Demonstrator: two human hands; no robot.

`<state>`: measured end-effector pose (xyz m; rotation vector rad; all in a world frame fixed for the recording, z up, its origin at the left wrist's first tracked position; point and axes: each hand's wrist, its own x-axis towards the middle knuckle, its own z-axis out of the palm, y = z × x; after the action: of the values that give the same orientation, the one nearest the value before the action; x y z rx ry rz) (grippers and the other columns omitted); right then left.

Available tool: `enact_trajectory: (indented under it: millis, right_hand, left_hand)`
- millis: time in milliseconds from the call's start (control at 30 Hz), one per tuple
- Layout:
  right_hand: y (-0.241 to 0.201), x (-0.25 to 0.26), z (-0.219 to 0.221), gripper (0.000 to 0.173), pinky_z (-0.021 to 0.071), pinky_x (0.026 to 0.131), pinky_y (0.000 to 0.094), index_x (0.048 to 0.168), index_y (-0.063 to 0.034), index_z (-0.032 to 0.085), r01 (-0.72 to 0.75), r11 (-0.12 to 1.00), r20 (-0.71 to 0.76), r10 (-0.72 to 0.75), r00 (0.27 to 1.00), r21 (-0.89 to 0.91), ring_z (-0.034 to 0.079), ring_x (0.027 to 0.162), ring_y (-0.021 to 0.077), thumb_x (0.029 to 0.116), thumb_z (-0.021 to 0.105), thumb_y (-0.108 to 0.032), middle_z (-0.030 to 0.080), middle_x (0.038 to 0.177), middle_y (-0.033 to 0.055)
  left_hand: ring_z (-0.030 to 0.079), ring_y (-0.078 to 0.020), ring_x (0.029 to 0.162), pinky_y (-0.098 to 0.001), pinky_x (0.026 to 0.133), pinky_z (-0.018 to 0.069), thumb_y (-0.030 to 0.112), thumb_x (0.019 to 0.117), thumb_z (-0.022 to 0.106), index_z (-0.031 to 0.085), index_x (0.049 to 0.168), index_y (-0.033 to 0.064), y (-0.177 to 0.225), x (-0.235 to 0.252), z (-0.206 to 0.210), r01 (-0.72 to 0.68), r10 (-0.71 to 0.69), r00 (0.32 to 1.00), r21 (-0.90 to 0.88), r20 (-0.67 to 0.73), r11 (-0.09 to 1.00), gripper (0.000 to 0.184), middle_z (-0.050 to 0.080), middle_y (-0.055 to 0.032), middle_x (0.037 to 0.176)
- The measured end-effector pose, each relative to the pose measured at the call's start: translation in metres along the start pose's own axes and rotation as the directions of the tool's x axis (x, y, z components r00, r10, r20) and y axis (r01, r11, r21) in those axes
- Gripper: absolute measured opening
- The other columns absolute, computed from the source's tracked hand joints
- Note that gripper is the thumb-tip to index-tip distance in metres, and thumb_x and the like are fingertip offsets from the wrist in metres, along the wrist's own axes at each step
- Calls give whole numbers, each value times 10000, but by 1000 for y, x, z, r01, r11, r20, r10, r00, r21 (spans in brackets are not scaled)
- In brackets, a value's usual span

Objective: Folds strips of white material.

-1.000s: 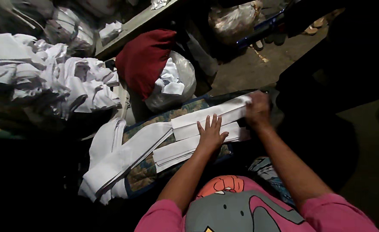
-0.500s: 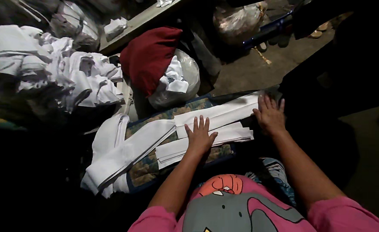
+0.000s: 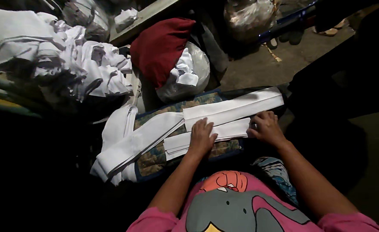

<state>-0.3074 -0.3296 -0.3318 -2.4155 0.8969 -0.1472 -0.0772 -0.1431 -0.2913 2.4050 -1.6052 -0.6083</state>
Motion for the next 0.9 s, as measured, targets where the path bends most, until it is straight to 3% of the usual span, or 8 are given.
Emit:
enact_trajectory:
  millis: [67,200,367,467,567,700,900]
  right_hand:
    - [-3,-2,5,283,400,995,697,1004,-33,730,-5,1000,6,5,1000,13,543,1190,515,884,770,-285,649,1152,262]
    - [-7,-3,2,209,443,942,663,923,3,717,24,997,-57,-21,998,67,600,1081,479,888,765,-198,678,1007,230]
    - [-17,-3,-17,201,524,952,562,1083,48,686,-154,960,30,151,988,235,657,1049,392,948,686,-102,690,1053,233]
    - [-20,-3,-22,236,530,934,560,1144,41,675,-185,948,33,183,983,257,669,1025,384,948,677,-91,690,1062,233]
    - [-14,-2,-12,386,461,1034,616,1235,22,656,-123,982,44,118,992,146,577,1187,467,902,762,-141,654,1189,261]
    - [-17,-2,-2,270,452,997,638,1082,10,704,-114,993,93,114,989,-4,595,1150,465,939,721,-218,684,1094,239]
    - [-21,-5,-7,243,469,1008,611,1018,56,700,-158,985,79,153,985,70,612,1115,454,951,710,-177,681,1053,254]
  left_hand:
    - [497,-365,1379,-562,1163,344,349,1016,589,664,1339,124,6,-5,8,-94,94,995,-44,19,995,401,572,-163,1450]
    - [531,-354,1344,-569,1153,352,317,1018,596,658,1343,116,8,-9,17,-113,111,994,-95,-22,989,387,611,-147,1402]
    - [530,-359,1341,-576,1145,355,313,1011,609,660,1339,119,4,-10,22,-125,120,991,-103,-52,987,384,612,-151,1394]
    - [523,-352,1350,-579,1155,337,319,1014,604,654,1348,124,5,-10,22,-122,117,992,-104,-50,987,390,606,-144,1406]
    - [514,-346,1362,-570,1162,335,331,1021,592,646,1361,125,4,-10,22,-119,115,992,-98,-42,988,402,598,-139,1420]
    - [508,-345,1369,-565,1166,332,341,1018,596,637,1373,129,4,-11,22,-129,126,991,-89,-38,988,415,591,-143,1427]
    - [513,-351,1363,-579,1157,338,328,1012,603,648,1357,127,0,-12,28,-167,160,984,-93,-79,981,402,589,-148,1427]
